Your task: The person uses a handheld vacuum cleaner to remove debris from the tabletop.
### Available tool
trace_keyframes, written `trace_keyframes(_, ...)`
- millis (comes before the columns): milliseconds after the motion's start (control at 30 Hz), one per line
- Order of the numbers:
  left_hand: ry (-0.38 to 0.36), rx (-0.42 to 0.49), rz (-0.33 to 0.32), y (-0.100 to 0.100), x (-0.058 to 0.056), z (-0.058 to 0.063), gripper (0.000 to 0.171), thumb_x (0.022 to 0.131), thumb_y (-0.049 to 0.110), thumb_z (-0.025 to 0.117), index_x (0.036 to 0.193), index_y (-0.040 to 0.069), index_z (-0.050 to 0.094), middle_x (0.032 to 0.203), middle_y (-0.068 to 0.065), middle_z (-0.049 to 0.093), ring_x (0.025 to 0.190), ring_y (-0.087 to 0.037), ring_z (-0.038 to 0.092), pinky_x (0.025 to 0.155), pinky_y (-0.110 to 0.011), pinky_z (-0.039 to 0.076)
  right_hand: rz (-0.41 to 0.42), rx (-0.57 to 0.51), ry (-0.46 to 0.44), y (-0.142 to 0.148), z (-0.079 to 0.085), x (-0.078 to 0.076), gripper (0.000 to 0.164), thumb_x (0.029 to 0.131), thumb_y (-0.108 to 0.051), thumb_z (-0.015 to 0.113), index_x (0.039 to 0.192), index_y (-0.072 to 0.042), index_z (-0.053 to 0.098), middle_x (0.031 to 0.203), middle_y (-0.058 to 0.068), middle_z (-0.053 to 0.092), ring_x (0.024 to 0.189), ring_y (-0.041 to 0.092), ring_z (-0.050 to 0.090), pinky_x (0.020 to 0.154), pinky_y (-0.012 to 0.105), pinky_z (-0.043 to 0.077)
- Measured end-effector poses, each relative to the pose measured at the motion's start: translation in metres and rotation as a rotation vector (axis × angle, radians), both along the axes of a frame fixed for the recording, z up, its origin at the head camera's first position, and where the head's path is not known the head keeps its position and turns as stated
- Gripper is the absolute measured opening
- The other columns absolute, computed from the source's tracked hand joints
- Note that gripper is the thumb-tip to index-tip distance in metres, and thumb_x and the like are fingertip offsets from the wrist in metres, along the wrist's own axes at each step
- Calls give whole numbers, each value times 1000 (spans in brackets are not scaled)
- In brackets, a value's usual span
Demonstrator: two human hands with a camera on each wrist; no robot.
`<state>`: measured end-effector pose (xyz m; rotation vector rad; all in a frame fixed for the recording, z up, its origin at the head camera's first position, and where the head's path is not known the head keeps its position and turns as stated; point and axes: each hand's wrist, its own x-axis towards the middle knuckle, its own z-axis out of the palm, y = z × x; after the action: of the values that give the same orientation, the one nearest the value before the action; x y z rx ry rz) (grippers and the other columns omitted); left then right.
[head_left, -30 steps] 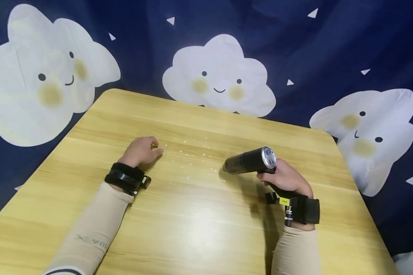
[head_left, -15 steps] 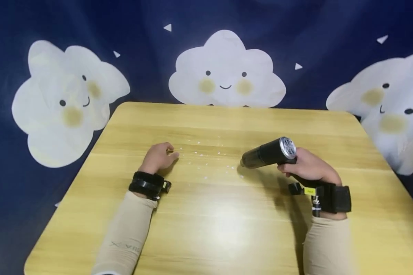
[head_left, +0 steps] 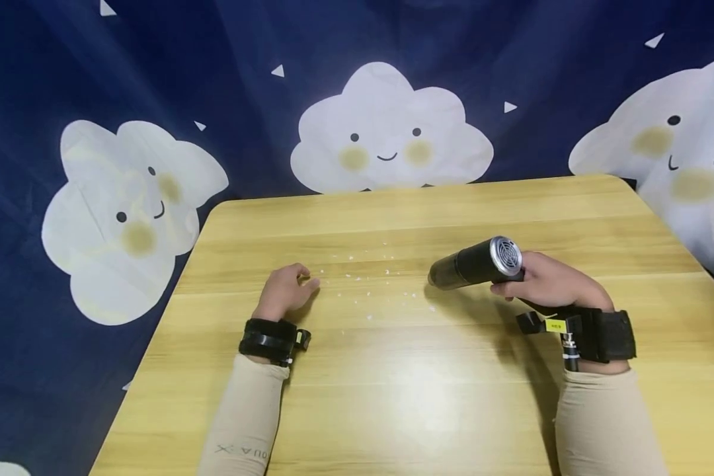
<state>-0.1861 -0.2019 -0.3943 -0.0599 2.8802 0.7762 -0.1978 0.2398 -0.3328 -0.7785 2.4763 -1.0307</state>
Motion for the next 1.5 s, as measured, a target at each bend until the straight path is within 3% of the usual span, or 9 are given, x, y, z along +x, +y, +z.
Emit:
trace_keyframes(167, 14, 0, -5, 1, 0, 5, 42, 95, 33, 57, 122, 0, 56, 127, -26, 56, 116, -43, 50, 98, -57, 42, -10, -2, 8, 3, 0, 4, 30, 86, -15, 68, 115, -12, 60, 76, 11, 63, 66, 24, 58, 55, 32, 48)
trace_keyframes(433, 20, -3, -18, 7, -9, 5, 44, 95, 34, 57, 123, 1, 55, 130, -24, 55, 119, -42, 48, 100, -56, 40, -11, 10, -30, 9, 7, -3, 29, 85, -11, 69, 112, -11, 60, 71, 12, 61, 59, 23, 57, 50, 32, 49)
trace_keyframes(900, -2, -22, 0, -4, 3, 1, 45, 95, 34, 55, 125, 0, 54, 130, -26, 54, 119, -42, 48, 100, -55, 40, 3, 16, -52, 1, 3, -7, 24, 83, -8, 67, 106, -10, 63, 66, 8, 58, 56, 21, 54, 48, 31, 46)
trace_keyframes(1100, -2, -25, -16, -1, 4, 0, 45, 95, 33, 56, 124, -1, 54, 129, -26, 55, 118, -42, 48, 101, -55, 40, 1, 40, -93, 1, 2, -2, 23, 81, -11, 68, 103, -2, 63, 65, 9, 59, 55, 19, 54, 49, 31, 47)
trace_keyframes(1500, -19, -29, -20, 2, 3, 0, 45, 95, 34, 55, 124, 0, 54, 128, -26, 55, 117, -42, 49, 100, -56, 40, 32, 26, -139, -3, 0, 0, 25, 79, -8, 68, 102, -2, 63, 66, 10, 59, 55, 18, 54, 50, 32, 48)
